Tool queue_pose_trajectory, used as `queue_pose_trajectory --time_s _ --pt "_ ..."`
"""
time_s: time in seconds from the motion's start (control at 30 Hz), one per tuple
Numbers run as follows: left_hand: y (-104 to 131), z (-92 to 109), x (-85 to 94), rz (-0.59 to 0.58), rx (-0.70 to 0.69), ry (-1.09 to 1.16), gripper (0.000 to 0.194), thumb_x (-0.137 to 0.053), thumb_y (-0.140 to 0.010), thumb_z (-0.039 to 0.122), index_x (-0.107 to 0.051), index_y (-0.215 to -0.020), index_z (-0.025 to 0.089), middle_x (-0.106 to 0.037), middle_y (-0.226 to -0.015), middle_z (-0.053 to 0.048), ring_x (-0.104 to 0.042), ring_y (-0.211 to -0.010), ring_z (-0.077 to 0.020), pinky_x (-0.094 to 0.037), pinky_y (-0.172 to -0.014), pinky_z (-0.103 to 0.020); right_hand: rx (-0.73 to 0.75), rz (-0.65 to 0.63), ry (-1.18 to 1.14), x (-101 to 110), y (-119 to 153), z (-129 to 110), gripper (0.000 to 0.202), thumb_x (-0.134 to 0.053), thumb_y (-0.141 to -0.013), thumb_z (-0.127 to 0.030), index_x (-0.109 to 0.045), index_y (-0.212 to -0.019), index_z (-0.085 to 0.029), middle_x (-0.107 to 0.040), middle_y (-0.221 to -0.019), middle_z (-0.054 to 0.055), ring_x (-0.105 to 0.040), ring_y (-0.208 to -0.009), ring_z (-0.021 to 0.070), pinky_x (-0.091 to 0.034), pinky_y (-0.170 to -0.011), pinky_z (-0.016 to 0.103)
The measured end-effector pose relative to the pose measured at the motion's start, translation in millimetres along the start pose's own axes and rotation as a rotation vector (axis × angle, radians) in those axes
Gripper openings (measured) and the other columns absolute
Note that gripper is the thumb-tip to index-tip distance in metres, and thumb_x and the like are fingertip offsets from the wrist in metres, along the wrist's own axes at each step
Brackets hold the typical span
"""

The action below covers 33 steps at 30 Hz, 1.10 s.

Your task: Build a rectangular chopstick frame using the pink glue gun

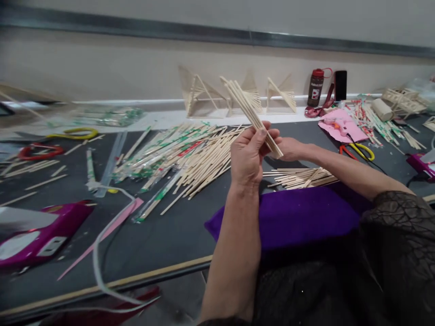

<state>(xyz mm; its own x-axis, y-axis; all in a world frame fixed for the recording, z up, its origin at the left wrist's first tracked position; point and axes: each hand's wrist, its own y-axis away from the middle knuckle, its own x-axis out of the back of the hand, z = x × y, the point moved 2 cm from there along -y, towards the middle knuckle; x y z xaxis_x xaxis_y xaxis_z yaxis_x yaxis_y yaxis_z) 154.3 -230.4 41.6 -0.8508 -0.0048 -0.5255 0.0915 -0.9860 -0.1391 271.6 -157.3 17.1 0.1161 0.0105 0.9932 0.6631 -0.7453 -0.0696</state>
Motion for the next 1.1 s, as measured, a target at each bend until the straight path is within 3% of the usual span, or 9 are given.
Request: queue_pose_trajectory --time_s 0.1,0.23,0.4,0.6,0.73,0.83,0.93,1.1 --pt "0 -3 -3.0 -0.033 -0.004 -0.04 0.019 -0.077 -0.081 0.031 -0.075 -0.094 0.018 -0.076 -0.08 -0.006 -0.075 -0.081 -0.021 -0.061 -0.068 -0.028 0.104 -0.115 0.003 -11 32 13 0.033 -0.053 -0.098 -0.036 -0.072 -0.122 -0.022 -0.07 -0.111 0.011 -0.064 -0.097 0.022 -0.051 -0.079 0.033" --pt "-2 -11 -2.1 -0.033 0.003 -0.092 0.019 -0.078 -0.079 0.032 -0.075 -0.09 0.017 -0.076 -0.079 -0.006 -0.073 -0.071 -0.0173 -0.061 -0.069 -0.03 0.157 -0.056 -0.016 -24 68 6 0.037 -0.046 -0.102 -0.039 -0.07 -0.127 -0.025 -0.066 -0.114 0.01 -0.061 -0.1 0.0209 -0.046 -0.077 0.03" --pt "-14 -25 8.0 0.047 0.051 -0.159 0.019 -0.078 -0.077 0.03 -0.074 -0.09 0.017 -0.076 -0.077 -0.005 -0.073 -0.067 -0.0161 -0.06 -0.065 -0.029 0.169 -0.07 -0.045 -29 79 -10 0.04 -0.042 -0.104 -0.042 -0.069 -0.128 -0.024 -0.065 -0.109 0.01 -0.061 -0.092 0.0192 -0.039 -0.069 0.028" --pt "-26 -29 22.4 0.156 0.046 -0.217 0.022 -0.079 -0.074 0.031 -0.072 -0.09 0.017 -0.076 -0.077 -0.004 -0.072 -0.066 -0.0154 -0.057 -0.059 -0.024 0.135 -0.098 -0.102 -14 80 -3 0.04 -0.037 -0.106 -0.04 -0.069 -0.124 -0.024 -0.066 -0.109 0.009 -0.061 -0.089 0.0173 -0.036 -0.067 0.027" --pt "-31 -19 33.1 0.249 -0.023 -0.197 0.019 -0.078 -0.075 0.03 -0.071 -0.089 0.018 -0.076 -0.077 -0.002 -0.072 -0.066 -0.0138 -0.056 -0.06 -0.022 0.043 -0.095 -0.027 -9 64 0 0.035 -0.04 -0.105 -0.035 -0.07 -0.119 -0.022 -0.067 -0.117 0.009 -0.062 -0.091 0.0181 -0.035 -0.064 0.028" --pt "-32 -13 39.2 0.279 -0.067 -0.198 0.018 -0.077 -0.075 0.03 -0.071 -0.089 0.019 -0.076 -0.077 -0.001 -0.073 -0.067 -0.0138 -0.057 -0.063 -0.022 0.122 -0.147 0.033 -16 38 -12 0.031 -0.043 -0.103 -0.03 -0.07 -0.117 -0.021 -0.067 -0.12 0.009 -0.062 -0.095 0.0199 -0.039 -0.065 0.029" --pt "-32 -11 43.2 0.288 -0.092 -0.219 0.022 -0.078 -0.074 0.033 -0.071 -0.09 0.02 -0.076 -0.079 -0.001 -0.074 -0.069 -0.0143 -0.058 -0.065 -0.023 0.238 -0.112 0.077 -26 7 -30 0.03 -0.045 -0.101 -0.031 -0.069 -0.116 -0.02 -0.064 -0.128 0.011 -0.062 -0.105 0.024 -0.044 -0.072 0.032" --pt "-30 -10 45.6 0.291 -0.11 -0.173 0.025 -0.079 -0.071 0.031 -0.071 -0.091 0.019 -0.076 -0.078 -0.001 -0.073 -0.067 -0.0142 -0.056 -0.061 -0.021 0.166 -0.096 -0.011 -38 -40 -42 0.034 -0.048 -0.098 -0.037 -0.063 -0.124 -0.021 -0.068 -0.124 0.014 -0.066 -0.101 0.0254 -0.049 -0.074 0.033"
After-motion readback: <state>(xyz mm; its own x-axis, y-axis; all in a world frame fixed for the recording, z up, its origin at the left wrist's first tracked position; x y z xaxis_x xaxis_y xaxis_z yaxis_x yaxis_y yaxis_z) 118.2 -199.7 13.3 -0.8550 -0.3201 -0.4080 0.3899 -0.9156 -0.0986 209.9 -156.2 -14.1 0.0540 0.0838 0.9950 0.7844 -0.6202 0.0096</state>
